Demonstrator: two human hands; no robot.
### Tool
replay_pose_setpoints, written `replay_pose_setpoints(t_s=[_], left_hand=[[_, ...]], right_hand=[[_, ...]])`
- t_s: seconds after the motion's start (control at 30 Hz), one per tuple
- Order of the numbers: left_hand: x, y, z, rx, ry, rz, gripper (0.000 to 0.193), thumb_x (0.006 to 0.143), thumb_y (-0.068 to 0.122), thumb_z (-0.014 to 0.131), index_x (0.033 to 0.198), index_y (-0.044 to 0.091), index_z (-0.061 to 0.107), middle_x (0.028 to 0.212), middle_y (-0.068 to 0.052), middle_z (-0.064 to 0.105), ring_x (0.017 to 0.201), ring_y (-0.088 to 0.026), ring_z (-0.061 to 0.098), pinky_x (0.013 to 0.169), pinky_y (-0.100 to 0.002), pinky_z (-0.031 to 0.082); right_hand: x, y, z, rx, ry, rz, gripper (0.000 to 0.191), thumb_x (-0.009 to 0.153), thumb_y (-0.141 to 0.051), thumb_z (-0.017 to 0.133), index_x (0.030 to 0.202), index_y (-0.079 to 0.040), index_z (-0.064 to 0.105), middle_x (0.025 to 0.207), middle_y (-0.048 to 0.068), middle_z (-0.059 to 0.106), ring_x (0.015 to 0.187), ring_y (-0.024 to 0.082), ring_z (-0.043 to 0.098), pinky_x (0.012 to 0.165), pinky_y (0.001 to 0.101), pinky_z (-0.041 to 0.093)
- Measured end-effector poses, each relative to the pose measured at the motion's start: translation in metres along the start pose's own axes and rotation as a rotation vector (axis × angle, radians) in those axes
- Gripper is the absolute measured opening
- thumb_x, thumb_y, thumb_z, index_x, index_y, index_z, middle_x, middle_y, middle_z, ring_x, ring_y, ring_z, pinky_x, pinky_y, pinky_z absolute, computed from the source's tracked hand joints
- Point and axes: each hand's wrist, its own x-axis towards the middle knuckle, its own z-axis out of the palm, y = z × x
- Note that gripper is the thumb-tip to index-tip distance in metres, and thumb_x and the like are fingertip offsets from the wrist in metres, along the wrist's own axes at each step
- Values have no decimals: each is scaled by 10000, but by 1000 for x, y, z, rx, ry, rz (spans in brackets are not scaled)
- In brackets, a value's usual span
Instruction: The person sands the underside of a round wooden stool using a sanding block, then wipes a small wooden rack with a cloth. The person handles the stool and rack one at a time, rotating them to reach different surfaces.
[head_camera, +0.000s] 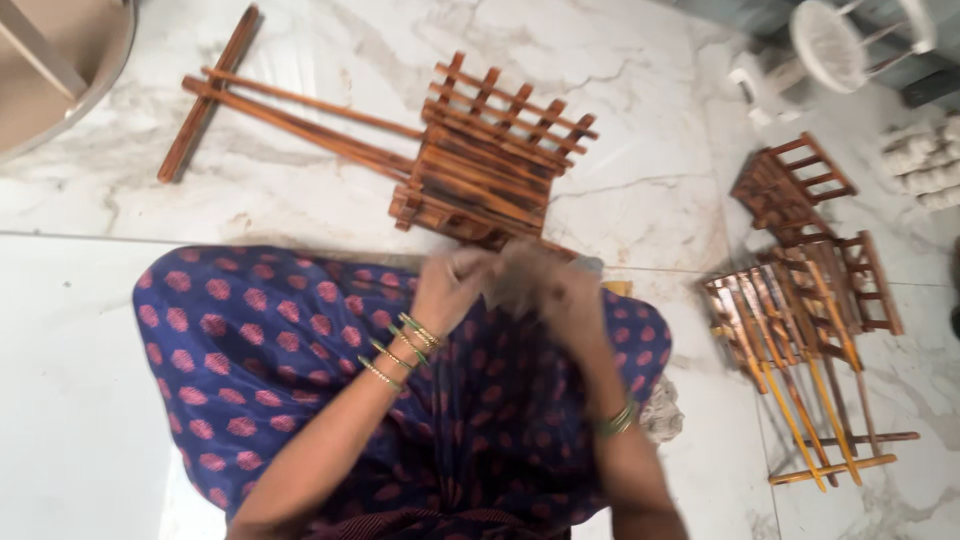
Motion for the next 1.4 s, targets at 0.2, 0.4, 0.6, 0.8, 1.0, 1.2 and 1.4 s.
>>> replay_pose_setpoints(t_s=[0.2, 0.4, 0.6, 0.8, 1.0, 1.2, 1.4], left_hand=[[64, -11, -77, 709, 96, 392, 588, 758, 407, 820, 1183, 24, 685, 1228, -146, 673, 1234, -373, 547, 1047, -491, 388], [75, -47, -75, 858, -87, 374, 347, 834, 348, 788, 1044, 98, 670, 965, -50, 641, 1023, -261, 569, 954, -446, 406], [72, -59, -74, 779, -41, 346, 288, 816, 337, 795, 917, 120, 635, 894, -17, 624, 982, -238, 559, 930, -435, 388], [73, -50, -74, 755, -32, 341, 284, 800, 315, 798, 929, 114, 644, 919, -44, 633, 1007, -261, 548, 945, -438, 365], [72, -47, -75, 740, -28, 330, 293, 790, 281, 799, 961, 92, 654, 975, -59, 659, 1065, -269, 558, 984, -438, 373], [72, -43, -75, 726, -25, 315, 282, 793, 252, 805, 969, 88, 658, 982, -48, 666, 1045, -271, 570, 1002, -445, 389], [72, -44, -73, 735, -25, 299, 256, 797, 214, 812, 946, 87, 646, 954, -43, 659, 1005, -272, 563, 1012, -460, 379]], right_hand=[[148, 95, 44, 1, -199, 30, 413, 789, 10, 733, 1173, 4, 582, 993, 233, 693, 954, 445, 661, 797, 475, 521], [238, 129, 174, -29, -306, -365, 239, 922, 27, 624, 1130, -63, 702, 1282, 162, 641, 1175, 377, 620, 991, 443, 512], [203, 213, 179, -175, -428, -440, 263, 826, 27, 615, 1000, -127, 737, 1163, 88, 694, 1086, 332, 639, 924, 439, 528], [162, 259, 81, -626, -744, 89, 212, 856, -108, 661, 1024, -206, 744, 1125, 77, 728, 1017, 276, 699, 874, 430, 585], [216, 188, 161, -338, -116, -401, 507, 855, 56, 556, 1237, -241, 706, 1410, 25, 661, 1053, 273, 677, 858, 403, 594], [224, 207, 203, -425, -277, -405, 485, 833, 15, 595, 1301, -102, 646, 1338, 91, 653, 1133, 329, 629, 821, 433, 584], [147, 272, 102, -581, -327, -45, 476, 831, -31, 594, 1286, -151, 670, 1301, 156, 667, 1026, 380, 666, 828, 487, 576]])
